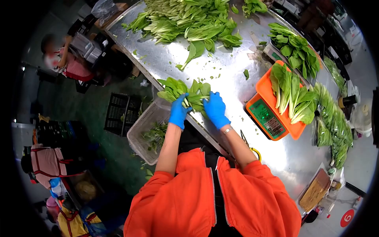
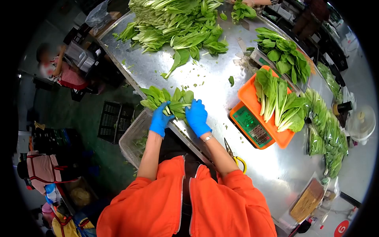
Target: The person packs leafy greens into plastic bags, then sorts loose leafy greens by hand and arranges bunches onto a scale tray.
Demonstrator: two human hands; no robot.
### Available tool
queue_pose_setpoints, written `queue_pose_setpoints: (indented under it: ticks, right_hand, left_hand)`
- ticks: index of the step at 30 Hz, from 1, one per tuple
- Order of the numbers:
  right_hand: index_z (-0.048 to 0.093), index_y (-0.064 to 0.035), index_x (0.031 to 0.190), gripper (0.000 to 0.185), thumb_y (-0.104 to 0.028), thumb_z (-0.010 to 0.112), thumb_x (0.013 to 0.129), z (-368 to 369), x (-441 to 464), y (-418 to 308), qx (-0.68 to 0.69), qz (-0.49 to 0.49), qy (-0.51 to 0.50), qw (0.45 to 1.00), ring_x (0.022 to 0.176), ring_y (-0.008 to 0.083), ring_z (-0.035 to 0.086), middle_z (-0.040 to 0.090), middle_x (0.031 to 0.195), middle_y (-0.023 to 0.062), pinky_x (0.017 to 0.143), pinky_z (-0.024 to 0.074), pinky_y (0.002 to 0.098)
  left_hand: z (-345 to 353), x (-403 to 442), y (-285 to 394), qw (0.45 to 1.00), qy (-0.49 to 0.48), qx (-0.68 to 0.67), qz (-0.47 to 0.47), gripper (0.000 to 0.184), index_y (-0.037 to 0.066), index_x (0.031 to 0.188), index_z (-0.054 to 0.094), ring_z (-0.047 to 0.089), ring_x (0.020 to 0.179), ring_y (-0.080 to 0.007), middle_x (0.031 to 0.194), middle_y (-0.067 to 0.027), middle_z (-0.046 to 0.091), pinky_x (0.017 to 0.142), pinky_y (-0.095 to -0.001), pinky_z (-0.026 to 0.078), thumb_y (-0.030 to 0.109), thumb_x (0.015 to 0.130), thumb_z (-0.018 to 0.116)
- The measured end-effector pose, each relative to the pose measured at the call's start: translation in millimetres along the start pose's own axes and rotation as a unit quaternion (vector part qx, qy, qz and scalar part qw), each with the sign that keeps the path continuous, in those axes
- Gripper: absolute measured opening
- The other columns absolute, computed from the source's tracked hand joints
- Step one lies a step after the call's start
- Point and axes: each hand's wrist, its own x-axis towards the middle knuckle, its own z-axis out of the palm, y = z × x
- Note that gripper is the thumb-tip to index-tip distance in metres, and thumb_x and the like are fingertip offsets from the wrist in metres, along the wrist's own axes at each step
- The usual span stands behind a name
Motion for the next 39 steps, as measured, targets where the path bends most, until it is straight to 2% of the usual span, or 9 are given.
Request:
queue_pose_setpoints:
  ticks: [7,13,15,18,24,27,32,35,39]
  right_hand:
    - [0.053,-0.0013,0.09,0.023,-0.016,0.044,0.074,28.5,-3.2,-81.6,0.262,0.032,-0.117,0.958,0.075,0.0366,0.054,0.056,0.082,0.0215,0.066,0.043,0.0413]
    - [0.047,0.0003,0.101,0.044,-0.033,0.053,0.072,40.8,-1.9,-120.0,0.271,-0.308,-0.339,0.846,0.083,0.0352,0.052,0.054,0.091,0.0211,0.073,0.0417,0.0396]
    - [0.045,-0.0006,0.109,0.057,-0.042,0.055,0.071,28.0,44.7,-106.9,0.179,-0.157,-0.376,0.896,0.089,0.034,0.051,0.052,0.1,0.0196,0.077,0.0414,0.0365]
    - [0.04,0.0003,0.113,0.07,-0.049,0.058,0.067,17.6,125.9,-44.8,0.213,0.056,-0.129,0.967,0.094,0.0331,0.051,0.049,0.105,0.0244,0.081,0.0404,0.0375]
    - [0.014,-0.0059,0.13,0.107,-0.066,0.057,0.053,9.0,237.5,-41.5,0.07,0.119,-0.065,0.988,0.117,0.0464,0.018,0.015,0.128,0.0304,0.088,0.0247,0.057]
    - [0.025,-0.0062,0.126,0.094,-0.056,0.061,0.055,47.3,243.2,-57.0,-0.135,0.093,-0.037,0.986,0.114,0.0439,0.024,0.019,0.128,0.0285,0.085,0.0252,0.0576]
    - [0.047,-0.0038,0.1,0.031,-0.006,0.046,0.069,67.1,234.3,-5.6,0.136,0.012,0.082,0.987,0.084,0.0359,0.049,0.045,0.098,0.019,0.069,0.043,0.0387]
    - [0.051,-0.0061,0.101,0.034,-0.014,0.052,0.068,12.4,191.8,-18.2,0.331,0.076,-0.124,0.932,0.087,0.0296,0.051,0.051,0.098,0.0166,0.075,0.0412,0.0357]
    - [0.047,-0.0045,0.112,0.049,-0.031,0.055,0.072,-24.0,131.8,-43.0,0.244,-0.164,-0.427,0.855,0.088,0.0258,0.053,0.055,0.097,0.016,0.078,0.0412,0.0342]
  left_hand:
    - [-21.7,-30.0,36.9,0.989,-0.051,-0.107,0.087,0.034,0.002,0.109,0.045,0.051,0.094,-0.0212,0.103,-0.01,0.051,0.079,-0.0346,0.042,0.011,0.077,0.054]
    - [-118.7,-95.3,110.2,0.973,0.185,0.07,0.122,0.023,-0.002,0.09,0.057,0.056,0.08,-0.0157,0.088,-0.0089,0.057,0.068,-0.028,0.044,0.012,0.072,0.06]
    - [-175.8,-79.0,93.6,0.899,0.308,0.126,0.283,0.029,-0.006,0.088,0.058,0.052,0.068,-0.0158,0.083,-0.0082,0.058,0.063,-0.0298,0.042,0.016,0.069,0.064]
    - [-199.0,-85.5,83.5,0.904,0.377,0.038,0.199,0.032,-0.004,0.093,0.057,0.049,0.072,-0.013,0.088,-0.0078,0.056,0.065,-0.0282,0.042,0.02,0.074,0.061]
    - [-157.6,-35.4,33.6,0.975,0.179,-0.049,0.119,0.024,0.001,0.1,0.049,0.054,0.08,-0.0186,0.095,-0.0107,0.056,0.066,-0.0303,0.044,0.017,0.082,0.05]
    - [-108.1,-20.4,36.1,0.98,0.15,-0.034,0.123,0.025,0.001,0.101,0.049,0.054,0.076,-0.017,0.093,-0.0095,0.057,0.064,-0.0293,0.044,0.018,0.082,0.05]
    - [-62.3,13.5,56.0,0.97,0.159,0.023,0.184,0.023,0.001,0.098,0.051,0.054,0.072,-0.0148,0.089,-0.0079,0.058,0.061,-0.0265,0.043,0.018,0.082,0.051]
    - [-44.7,36.1,72.4,0.968,0.146,0.045,0.197,0.021,0.0,0.094,0.054,0.054,0.071,-0.0127,0.086,-0.0069,0.058,0.06,-0.0243,0.043,0.017,0.082,0.051]
    - [-21.1,64.2,93.3,0.958,0.142,0.021,0.247,0.019,-0.002,0.09,0.057,0.053,0.068,-0.01,0.083,-0.0057,0.058,0.057,-0.0216,0.042,0.015,0.082,0.051]
